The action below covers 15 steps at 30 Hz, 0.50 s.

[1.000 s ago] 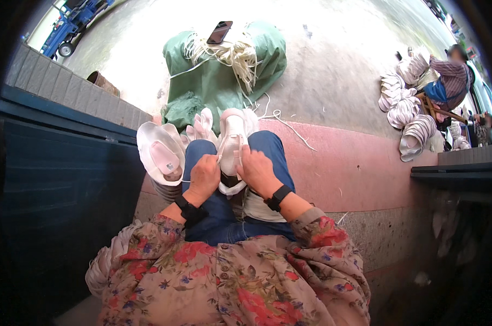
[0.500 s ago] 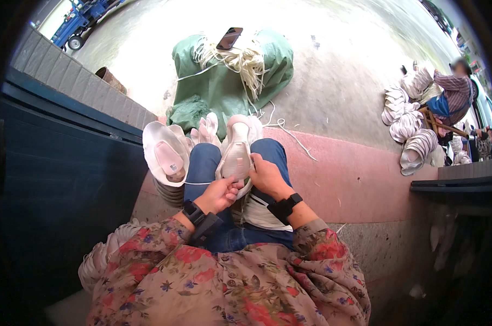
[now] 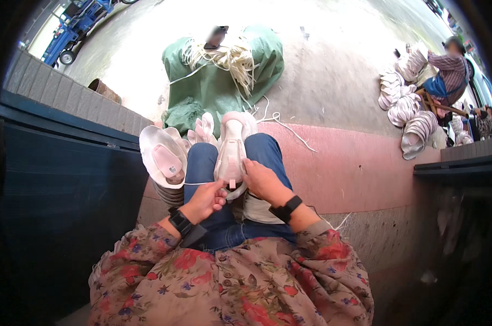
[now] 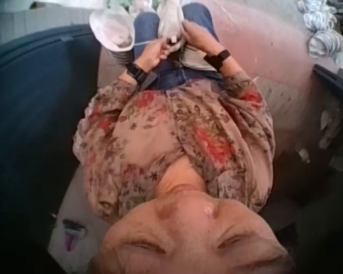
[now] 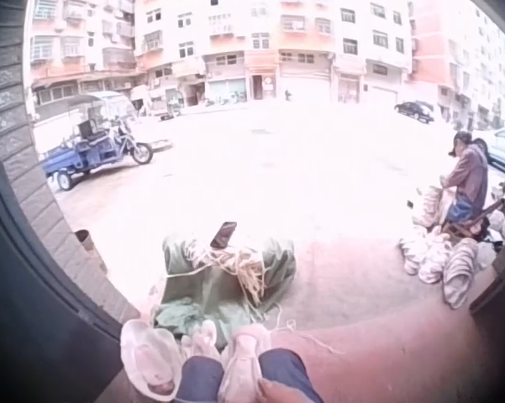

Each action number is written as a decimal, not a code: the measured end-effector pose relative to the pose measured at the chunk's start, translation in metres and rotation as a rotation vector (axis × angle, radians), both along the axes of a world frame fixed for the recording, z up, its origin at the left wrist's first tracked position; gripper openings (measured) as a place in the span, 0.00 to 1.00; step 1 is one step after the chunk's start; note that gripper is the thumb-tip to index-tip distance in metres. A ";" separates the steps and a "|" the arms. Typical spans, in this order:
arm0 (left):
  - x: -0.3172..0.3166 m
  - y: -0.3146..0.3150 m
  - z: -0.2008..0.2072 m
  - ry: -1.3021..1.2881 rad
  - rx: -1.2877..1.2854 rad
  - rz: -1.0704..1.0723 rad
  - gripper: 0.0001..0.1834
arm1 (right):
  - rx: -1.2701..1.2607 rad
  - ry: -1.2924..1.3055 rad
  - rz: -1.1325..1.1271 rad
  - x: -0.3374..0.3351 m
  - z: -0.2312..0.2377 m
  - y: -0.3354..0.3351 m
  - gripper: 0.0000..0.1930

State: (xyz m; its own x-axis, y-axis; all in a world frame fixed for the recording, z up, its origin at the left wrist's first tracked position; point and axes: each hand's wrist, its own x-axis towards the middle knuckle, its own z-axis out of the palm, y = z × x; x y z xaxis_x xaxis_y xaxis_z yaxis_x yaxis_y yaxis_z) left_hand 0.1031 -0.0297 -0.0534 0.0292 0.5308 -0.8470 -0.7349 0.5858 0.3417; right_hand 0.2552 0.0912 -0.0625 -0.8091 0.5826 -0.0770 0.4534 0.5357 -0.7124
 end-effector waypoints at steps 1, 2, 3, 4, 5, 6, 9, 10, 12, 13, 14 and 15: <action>-0.005 -0.002 0.005 0.077 0.000 -0.057 0.10 | 0.018 0.090 -0.007 0.009 0.002 0.002 0.15; -0.009 -0.006 0.009 0.146 -0.001 -0.119 0.08 | 0.035 0.173 -0.020 0.022 0.008 0.003 0.13; -0.014 -0.009 0.014 0.158 0.022 -0.142 0.08 | 0.070 0.094 -0.061 0.033 0.020 0.004 0.10; -0.017 -0.010 0.018 0.244 0.048 -0.209 0.08 | 0.063 0.091 -0.065 0.045 0.019 0.007 0.07; -0.015 -0.007 0.023 0.356 0.095 -0.354 0.08 | 0.028 0.035 -0.078 0.056 0.022 0.009 0.06; -0.014 -0.003 0.027 0.466 0.144 -0.495 0.08 | -0.011 -0.021 -0.085 0.064 0.023 0.007 0.05; -0.002 0.011 0.013 0.884 0.579 -0.885 0.10 | -0.033 -0.008 -0.055 0.073 0.024 -0.003 0.05; 0.006 0.016 0.006 0.996 0.756 -0.958 0.10 | -0.036 -0.016 -0.059 0.074 0.022 -0.006 0.05; 0.023 0.025 -0.023 1.174 0.895 -0.998 0.09 | -0.026 -0.041 0.003 0.070 0.015 -0.014 0.05; 0.030 0.027 -0.036 1.357 1.030 -1.032 0.08 | -0.003 -0.042 0.007 0.066 0.015 -0.018 0.06; 0.038 0.031 -0.033 1.353 1.037 -1.033 0.08 | -0.002 -0.046 0.001 0.064 0.014 -0.019 0.06; 0.045 0.034 -0.029 1.383 0.918 -1.155 0.08 | 0.041 -0.064 -0.001 0.063 0.012 -0.021 0.06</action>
